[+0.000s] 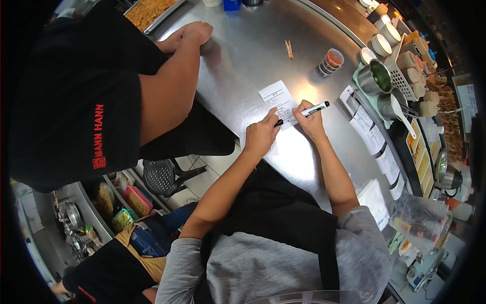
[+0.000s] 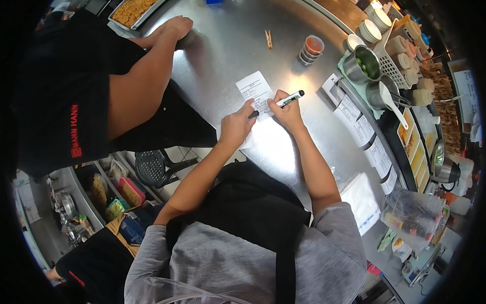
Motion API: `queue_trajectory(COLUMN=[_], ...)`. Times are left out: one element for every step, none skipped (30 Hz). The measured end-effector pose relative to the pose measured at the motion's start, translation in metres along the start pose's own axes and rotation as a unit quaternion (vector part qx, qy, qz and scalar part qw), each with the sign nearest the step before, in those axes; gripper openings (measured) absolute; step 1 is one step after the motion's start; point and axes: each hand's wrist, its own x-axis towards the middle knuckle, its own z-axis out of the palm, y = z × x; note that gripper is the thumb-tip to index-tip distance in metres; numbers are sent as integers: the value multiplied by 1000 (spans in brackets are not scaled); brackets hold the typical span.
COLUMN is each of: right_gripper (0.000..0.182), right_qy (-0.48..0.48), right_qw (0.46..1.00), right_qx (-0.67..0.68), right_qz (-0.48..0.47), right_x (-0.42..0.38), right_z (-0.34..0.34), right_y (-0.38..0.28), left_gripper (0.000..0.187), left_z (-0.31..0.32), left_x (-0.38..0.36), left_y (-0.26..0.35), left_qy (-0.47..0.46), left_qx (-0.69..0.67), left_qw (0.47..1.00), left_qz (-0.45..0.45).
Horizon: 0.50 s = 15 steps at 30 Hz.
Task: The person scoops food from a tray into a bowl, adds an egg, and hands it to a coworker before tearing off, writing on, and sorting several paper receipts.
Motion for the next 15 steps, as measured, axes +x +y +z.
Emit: queue_trajectory(right_gripper=[23,21,13,13,11,10,11,11,10,10,10,11,11,11,11], right_qy=[17,35,44,44,60,76,63,62,48,33,33,39,46,46,44], right_qw=[1000,998,991,991,983,973,975,975,976,977,977,970,962,962,959], right_qx=[21,42,107,107,159,210,197,196,197,198,198,224,250,250,263], right_qz=[13,25,69,71,67,64,77,81,78,74,75,86,98,100,99], right_x=[0,-1,0,2,3,4,4,4,4,5,6,7,7,7,7], right_z=[1,1,-1,-2,-2,-2,-2,-2,0,0,0,-1,-1,-1,-1], right_y=[-5,-11,-18,-24,-29,-30,-29,-26,-20,-15,-10,-5,-4,-3,-3], left_gripper=[43,42,41,41,42,43,43,44,45,45,49,53,53,52,51], left_z=[-1,-1,-1,-2,-3,-3,-3,-2,-2,-1,-2,-1,-2,-1,-2], left_x=[0,0,0,1,1,0,0,2,3,3,3,3,3,3,3], left_y=[0,0,0,1,2,3,2,2,1,0,-1,-3,-3,-3,-3], left_qy=[-3,-7,-11,-12,-12,-12,-15,-20,-25,-26,-39,-52,-53,-49,-45], left_qx=[0,7,14,13,14,15,14,11,9,8,16,24,23,20,18], left_qw=[1000,1000,1000,1000,1000,1000,1000,999,998,998,998,998,998,998,998], left_qz=[-1,-5,-9,-10,-15,-20,-24,-36,-48,-49,-43,-37,-39,-35,-29])
